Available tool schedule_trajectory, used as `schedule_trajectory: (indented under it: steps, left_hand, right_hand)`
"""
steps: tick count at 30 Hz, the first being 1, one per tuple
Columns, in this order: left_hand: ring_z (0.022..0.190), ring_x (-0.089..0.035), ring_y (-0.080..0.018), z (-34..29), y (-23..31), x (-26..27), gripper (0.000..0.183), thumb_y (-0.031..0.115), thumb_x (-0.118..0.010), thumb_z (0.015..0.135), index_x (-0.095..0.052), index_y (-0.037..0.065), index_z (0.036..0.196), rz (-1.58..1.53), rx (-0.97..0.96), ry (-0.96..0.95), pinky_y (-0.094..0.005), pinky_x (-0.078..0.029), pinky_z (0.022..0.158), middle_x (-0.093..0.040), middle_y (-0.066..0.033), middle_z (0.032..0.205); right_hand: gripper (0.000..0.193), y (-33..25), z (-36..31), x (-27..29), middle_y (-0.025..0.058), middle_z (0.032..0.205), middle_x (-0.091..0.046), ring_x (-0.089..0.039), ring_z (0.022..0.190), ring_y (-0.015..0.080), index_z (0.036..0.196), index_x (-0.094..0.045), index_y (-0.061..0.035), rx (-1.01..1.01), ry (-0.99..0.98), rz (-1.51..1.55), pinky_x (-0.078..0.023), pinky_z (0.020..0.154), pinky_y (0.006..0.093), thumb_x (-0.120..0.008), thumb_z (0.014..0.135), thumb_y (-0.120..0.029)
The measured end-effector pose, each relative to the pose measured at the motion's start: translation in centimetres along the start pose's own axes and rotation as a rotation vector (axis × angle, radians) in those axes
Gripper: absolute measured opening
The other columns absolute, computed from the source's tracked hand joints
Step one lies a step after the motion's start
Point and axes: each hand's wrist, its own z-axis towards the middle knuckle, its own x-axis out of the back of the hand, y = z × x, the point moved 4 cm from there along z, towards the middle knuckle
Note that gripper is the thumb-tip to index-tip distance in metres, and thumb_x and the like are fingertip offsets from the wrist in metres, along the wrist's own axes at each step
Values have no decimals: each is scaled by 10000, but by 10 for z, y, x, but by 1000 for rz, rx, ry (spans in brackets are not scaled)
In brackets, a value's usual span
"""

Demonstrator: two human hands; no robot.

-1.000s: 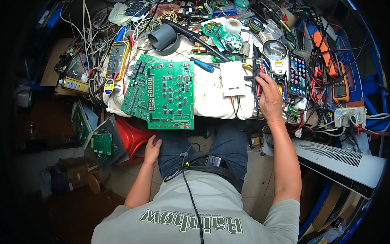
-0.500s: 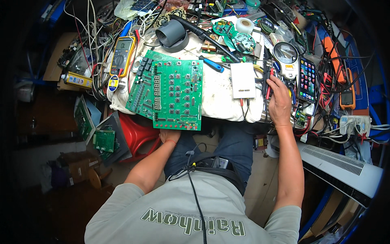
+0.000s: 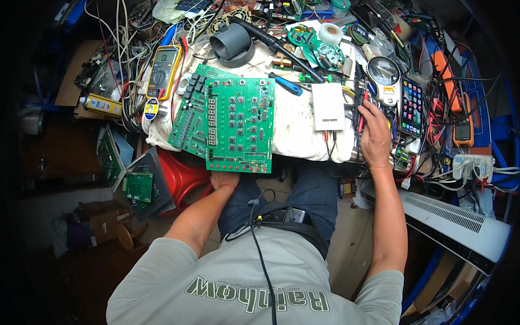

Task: The person uses a multimeter to test a green circuit board. They connect the multimeter probes to various points on the board, flip the board over to access the back, and continue testing different components.

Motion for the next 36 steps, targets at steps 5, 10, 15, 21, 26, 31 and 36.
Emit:
schedule_trajectory:
  steps: [5,10,15,21,26,31,36]
  left_hand:
    - [1320,-592,-397,2,-1,-3,709,556,-703,923,-600,126,1477,-9,-1,17,-548,-499,1076,-572,-194,1473]
    - [1283,-613,-404,1,4,3,665,542,-711,924,-630,112,1425,-1,11,-5,-550,-518,1047,-591,-196,1390]
    - [1270,-615,-421,-4,9,9,628,557,-693,933,-665,133,1396,-16,32,-5,-547,-518,1043,-582,-213,1397]
    - [1301,-586,-414,-6,8,12,708,656,-717,886,-704,145,1375,-100,77,-60,-525,-491,1076,-564,-217,1411]
    - [1315,-576,-413,-5,7,12,769,695,-739,853,-705,135,1379,-144,71,-51,-522,-486,1081,-560,-214,1419]
    - [1326,-574,-411,-4,8,11,761,678,-737,863,-689,135,1394,-104,63,-66,-526,-489,1085,-559,-216,1422]
    - [1319,-580,-414,-8,8,13,721,633,-719,891,-671,137,1412,-98,64,-50,-531,-494,1079,-558,-218,1425]
  right_hand:
    - [493,1,0,-1,141,1428,-685,-657,1300,365,1324,-718,-47,-2,-2,-7,-512,1113,434,-539,912,158]
    - [498,3,-2,-1,137,1426,-686,-651,1307,367,1324,-715,-50,6,2,-20,-504,1121,436,-531,912,159]
    - [493,6,-2,-3,141,1425,-682,-635,1339,364,1329,-708,-46,-12,-7,4,-488,1147,436,-520,921,157]
    - [483,8,-3,-4,138,1434,-677,-630,1345,368,1340,-704,-52,-26,-21,-11,-485,1152,441,-523,939,148]
    - [478,7,-2,-4,139,1432,-678,-628,1351,366,1336,-705,-52,-10,-14,-18,-487,1152,446,-524,941,148]
    - [480,7,-2,-4,138,1425,-683,-635,1345,366,1333,-706,-49,-9,-12,-22,-492,1146,445,-527,935,153]
    - [473,8,-2,-3,140,1419,-688,-643,1335,364,1325,-711,-44,-7,-6,-21,-496,1142,440,-528,937,156]
